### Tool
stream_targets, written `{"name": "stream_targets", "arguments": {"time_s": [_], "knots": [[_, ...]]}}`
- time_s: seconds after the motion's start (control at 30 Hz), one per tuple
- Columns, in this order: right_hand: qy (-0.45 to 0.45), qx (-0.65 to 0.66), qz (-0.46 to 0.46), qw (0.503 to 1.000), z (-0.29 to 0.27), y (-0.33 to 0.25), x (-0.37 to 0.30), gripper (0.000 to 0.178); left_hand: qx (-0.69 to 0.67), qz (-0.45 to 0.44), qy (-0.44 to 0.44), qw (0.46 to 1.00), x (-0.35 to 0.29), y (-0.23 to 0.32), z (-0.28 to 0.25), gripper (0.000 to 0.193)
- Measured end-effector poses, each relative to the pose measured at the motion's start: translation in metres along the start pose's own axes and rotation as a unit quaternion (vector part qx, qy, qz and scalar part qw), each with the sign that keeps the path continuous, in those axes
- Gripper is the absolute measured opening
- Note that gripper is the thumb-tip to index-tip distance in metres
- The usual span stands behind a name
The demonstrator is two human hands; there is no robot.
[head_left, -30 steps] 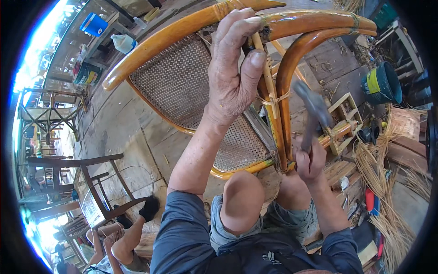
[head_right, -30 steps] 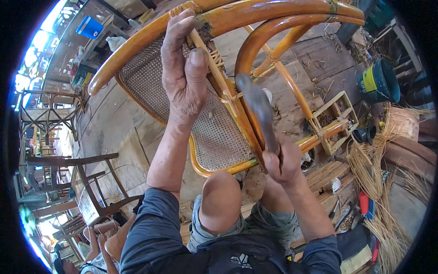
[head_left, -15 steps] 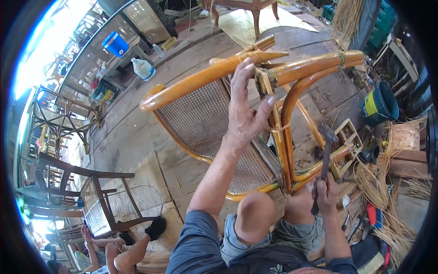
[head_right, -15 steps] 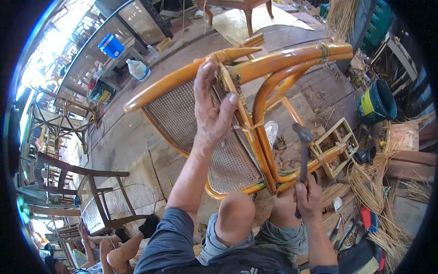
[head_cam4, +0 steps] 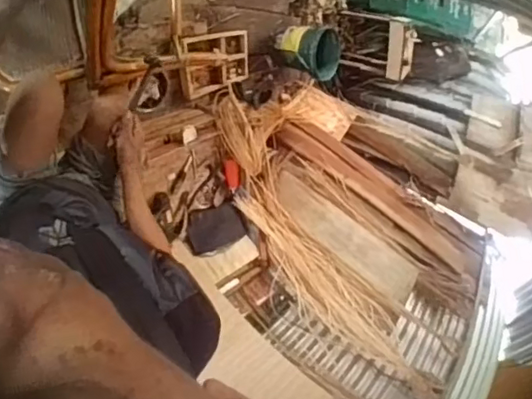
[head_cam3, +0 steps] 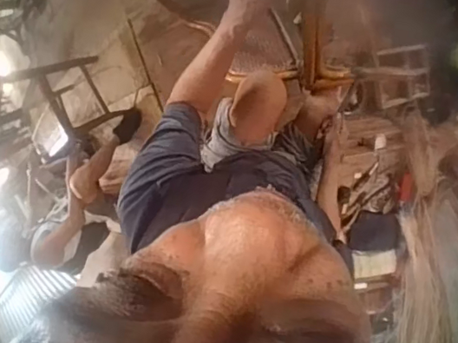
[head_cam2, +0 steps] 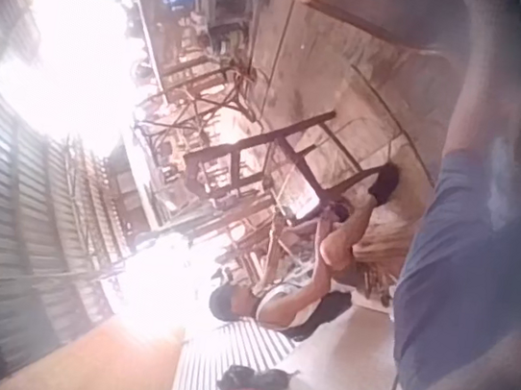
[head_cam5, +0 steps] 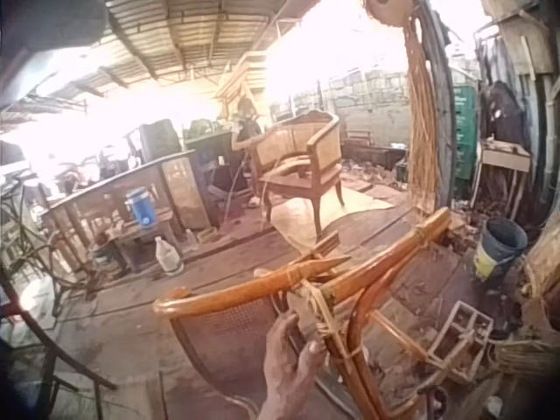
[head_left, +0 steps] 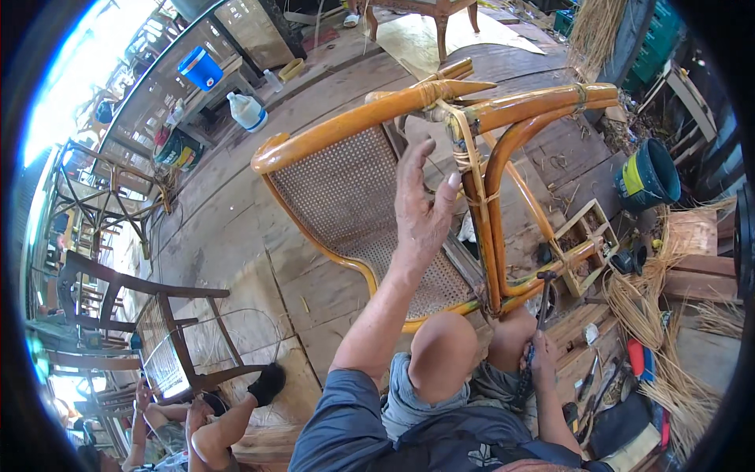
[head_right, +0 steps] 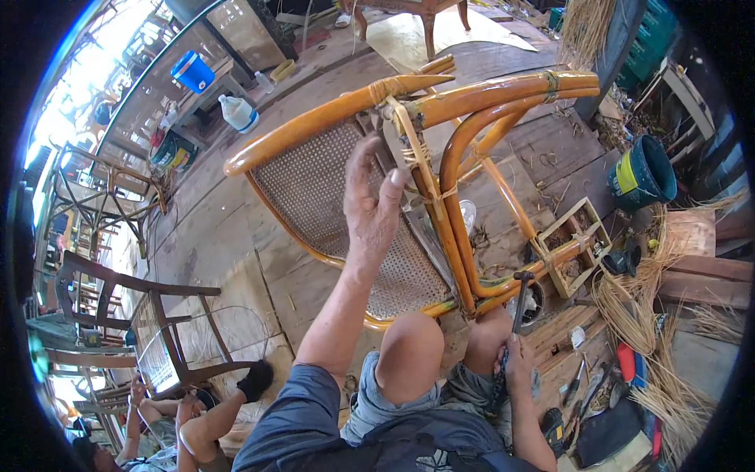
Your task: The person repairs a rattan chair by inserting thin wooden dowels into the frame and tapping them in with a hammer. They work on the chair's leg and armrest joints, occasionally adjusting the chair's position to access different areas. The person also uses a knife to trim excess material from the dowels.
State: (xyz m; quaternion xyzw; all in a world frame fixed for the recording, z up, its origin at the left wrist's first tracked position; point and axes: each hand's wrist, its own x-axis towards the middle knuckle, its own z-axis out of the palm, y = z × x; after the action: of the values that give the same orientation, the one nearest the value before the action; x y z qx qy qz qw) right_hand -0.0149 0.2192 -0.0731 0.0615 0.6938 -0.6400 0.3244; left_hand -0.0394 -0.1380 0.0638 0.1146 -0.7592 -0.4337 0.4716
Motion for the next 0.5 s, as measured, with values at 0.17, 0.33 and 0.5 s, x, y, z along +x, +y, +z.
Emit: {"name": "stream_targets", "arguments": {"time_s": [0.17,0.33,0.5], "knots": [[-0.003,0.051,0.019,0.999,0.001,-0.003,0.006,0.033,-0.201,-0.17,0.008,0.965,-0.031,0.002,0.025,0.042],[0.004,0.054,0.03,0.998,0.005,-0.005,0.006,0.036,-0.196,-0.225,0.007,0.954,-0.031,0.018,0.036,0.039],[0.018,0.07,0.073,0.995,-0.006,0.003,0.005,0.035,-0.193,-0.212,0.083,0.954,-0.049,0.015,0.047,0.046]]}}
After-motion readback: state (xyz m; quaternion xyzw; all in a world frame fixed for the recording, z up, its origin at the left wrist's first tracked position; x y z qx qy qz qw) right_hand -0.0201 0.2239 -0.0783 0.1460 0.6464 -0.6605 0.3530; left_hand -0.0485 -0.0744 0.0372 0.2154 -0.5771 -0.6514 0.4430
